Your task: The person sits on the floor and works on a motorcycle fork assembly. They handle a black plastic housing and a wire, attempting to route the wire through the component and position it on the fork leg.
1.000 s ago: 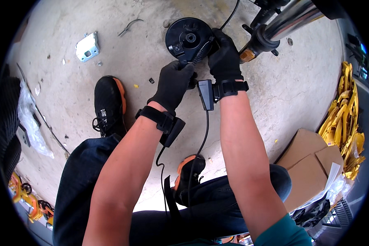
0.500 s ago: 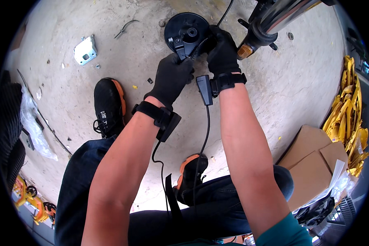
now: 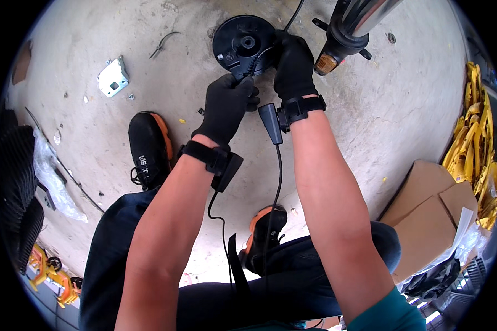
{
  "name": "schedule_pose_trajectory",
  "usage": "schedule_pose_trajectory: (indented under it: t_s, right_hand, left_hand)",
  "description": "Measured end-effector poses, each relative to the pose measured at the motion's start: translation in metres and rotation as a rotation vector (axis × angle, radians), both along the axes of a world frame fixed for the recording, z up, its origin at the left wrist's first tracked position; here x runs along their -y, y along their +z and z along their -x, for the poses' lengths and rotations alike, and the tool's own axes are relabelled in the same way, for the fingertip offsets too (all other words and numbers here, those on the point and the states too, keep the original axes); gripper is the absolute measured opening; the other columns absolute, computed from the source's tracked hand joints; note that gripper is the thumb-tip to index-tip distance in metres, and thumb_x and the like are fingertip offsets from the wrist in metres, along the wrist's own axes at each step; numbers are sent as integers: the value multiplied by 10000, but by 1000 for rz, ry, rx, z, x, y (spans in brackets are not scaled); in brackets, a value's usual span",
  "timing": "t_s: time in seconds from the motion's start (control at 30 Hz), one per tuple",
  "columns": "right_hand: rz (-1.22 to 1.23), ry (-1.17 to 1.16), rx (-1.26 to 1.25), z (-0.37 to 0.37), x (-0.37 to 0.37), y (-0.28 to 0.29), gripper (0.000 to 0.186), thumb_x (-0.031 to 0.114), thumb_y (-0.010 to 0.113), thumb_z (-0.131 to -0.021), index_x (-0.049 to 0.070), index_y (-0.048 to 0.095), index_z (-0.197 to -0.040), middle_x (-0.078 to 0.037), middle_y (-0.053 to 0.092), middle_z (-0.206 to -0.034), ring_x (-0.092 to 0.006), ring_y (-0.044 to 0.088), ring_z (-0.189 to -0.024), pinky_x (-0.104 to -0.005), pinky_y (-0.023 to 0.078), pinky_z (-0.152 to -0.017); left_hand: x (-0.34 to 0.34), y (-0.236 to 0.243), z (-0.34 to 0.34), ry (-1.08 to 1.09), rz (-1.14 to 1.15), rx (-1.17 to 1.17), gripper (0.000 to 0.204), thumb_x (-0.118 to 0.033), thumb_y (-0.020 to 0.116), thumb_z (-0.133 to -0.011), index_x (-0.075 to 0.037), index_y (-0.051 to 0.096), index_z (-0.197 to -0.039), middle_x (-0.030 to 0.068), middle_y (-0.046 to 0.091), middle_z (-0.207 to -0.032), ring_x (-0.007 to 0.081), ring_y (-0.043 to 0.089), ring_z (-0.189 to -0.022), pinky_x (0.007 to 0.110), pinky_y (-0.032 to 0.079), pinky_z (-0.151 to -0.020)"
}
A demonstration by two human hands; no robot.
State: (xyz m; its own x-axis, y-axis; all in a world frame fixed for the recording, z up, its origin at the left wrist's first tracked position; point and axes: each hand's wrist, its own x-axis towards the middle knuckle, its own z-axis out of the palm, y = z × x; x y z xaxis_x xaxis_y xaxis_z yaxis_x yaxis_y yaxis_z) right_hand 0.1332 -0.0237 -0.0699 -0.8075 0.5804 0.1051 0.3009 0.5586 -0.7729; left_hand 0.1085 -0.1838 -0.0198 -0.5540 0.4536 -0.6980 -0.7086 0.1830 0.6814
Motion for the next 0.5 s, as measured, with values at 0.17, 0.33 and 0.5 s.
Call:
schedule_pose_trajectory:
  t_s: [0.17, 0.33, 0.5]
  right_hand:
    - [-44, -103, -24, -4, 0, -15, 216, 65, 531, -893, 53, 649, -1074, -90, 635, -1021, -193, 630, -888, -284, 500, -796]
    - [-375, -79, 90, -2, 4, -5, 250, 41, 536, -846, 69, 646, -1069, -128, 623, -1007, -282, 616, -940, -342, 498, -799]
    - [-391, -65, 110, -2, 7, 2, 295, 60, 530, -860, 71, 612, -1143, -159, 613, -1029, -311, 602, -990, -361, 490, -845]
  left_hand:
    - [-6, 9, 1, -47, -8, 16, 255, -222, 601, -946, 15, 616, -1041, 87, 664, -878, 144, 635, -727, 278, 521, -659]
    - [-12, -6, -6, -150, 78, -67, 256, -229, 571, -964, 12, 610, -1043, 78, 659, -873, 149, 644, -718, 275, 519, -628]
    - [3, -9, 26, -688, 252, -367, 313, -278, 552, -928, 27, 619, -943, 175, 665, -771, 272, 660, -610, 398, 517, -609]
